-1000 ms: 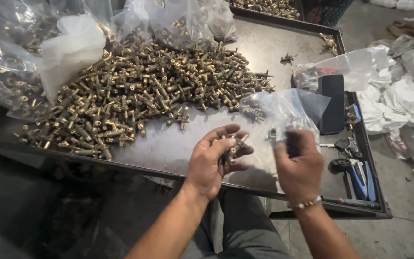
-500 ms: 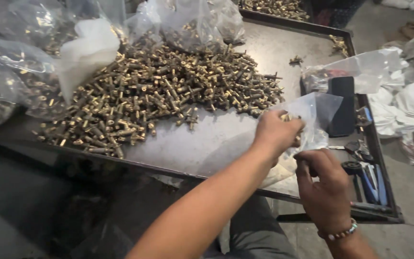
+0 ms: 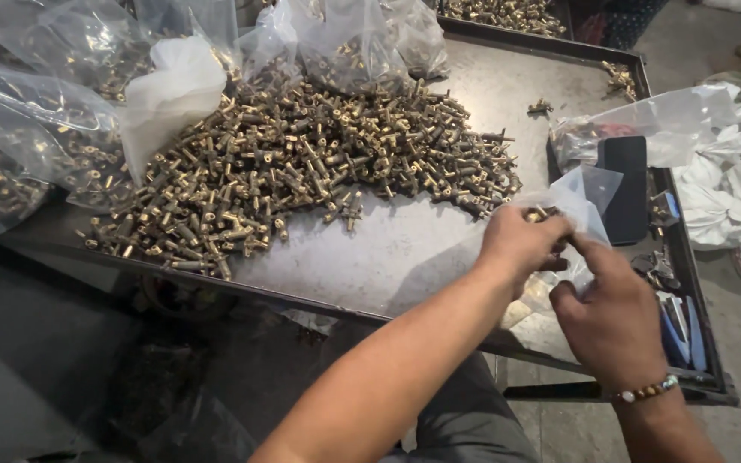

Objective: Sorting small brass metal parts and placing them into a plastic bag.

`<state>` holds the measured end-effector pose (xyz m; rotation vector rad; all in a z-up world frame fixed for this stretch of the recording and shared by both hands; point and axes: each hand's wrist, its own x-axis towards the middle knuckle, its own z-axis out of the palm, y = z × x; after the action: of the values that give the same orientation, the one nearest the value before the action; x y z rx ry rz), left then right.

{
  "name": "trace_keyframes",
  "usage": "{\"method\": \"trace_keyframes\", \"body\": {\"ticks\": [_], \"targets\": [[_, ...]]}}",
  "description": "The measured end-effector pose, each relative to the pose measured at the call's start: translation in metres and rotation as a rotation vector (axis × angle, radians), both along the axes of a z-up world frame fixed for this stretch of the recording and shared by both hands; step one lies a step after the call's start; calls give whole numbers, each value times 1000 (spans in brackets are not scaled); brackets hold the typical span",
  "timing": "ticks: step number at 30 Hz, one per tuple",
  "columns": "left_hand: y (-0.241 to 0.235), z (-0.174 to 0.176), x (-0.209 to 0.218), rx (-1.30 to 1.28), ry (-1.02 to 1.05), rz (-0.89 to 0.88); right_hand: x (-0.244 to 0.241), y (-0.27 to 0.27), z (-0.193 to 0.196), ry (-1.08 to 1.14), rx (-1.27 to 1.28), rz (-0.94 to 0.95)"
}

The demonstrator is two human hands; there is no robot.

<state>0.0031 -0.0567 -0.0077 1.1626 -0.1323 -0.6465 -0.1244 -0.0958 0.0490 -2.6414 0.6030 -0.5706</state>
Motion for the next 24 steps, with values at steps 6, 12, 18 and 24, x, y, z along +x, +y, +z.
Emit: {"method": "trace_keyframes", "body": {"ticks": [6,12,18,24], "targets": [[18,-16,8,151,-139,103,-6,6,8,82,11,-84],[51,26,-9,53,-6,98,-16,5,11,-51,-31,29],[61,17,-17,-16,19,108,-30,11,1,-66,-172,98],[67,6,-13,12,38,126,-21,22,6,51,101,58]]}}
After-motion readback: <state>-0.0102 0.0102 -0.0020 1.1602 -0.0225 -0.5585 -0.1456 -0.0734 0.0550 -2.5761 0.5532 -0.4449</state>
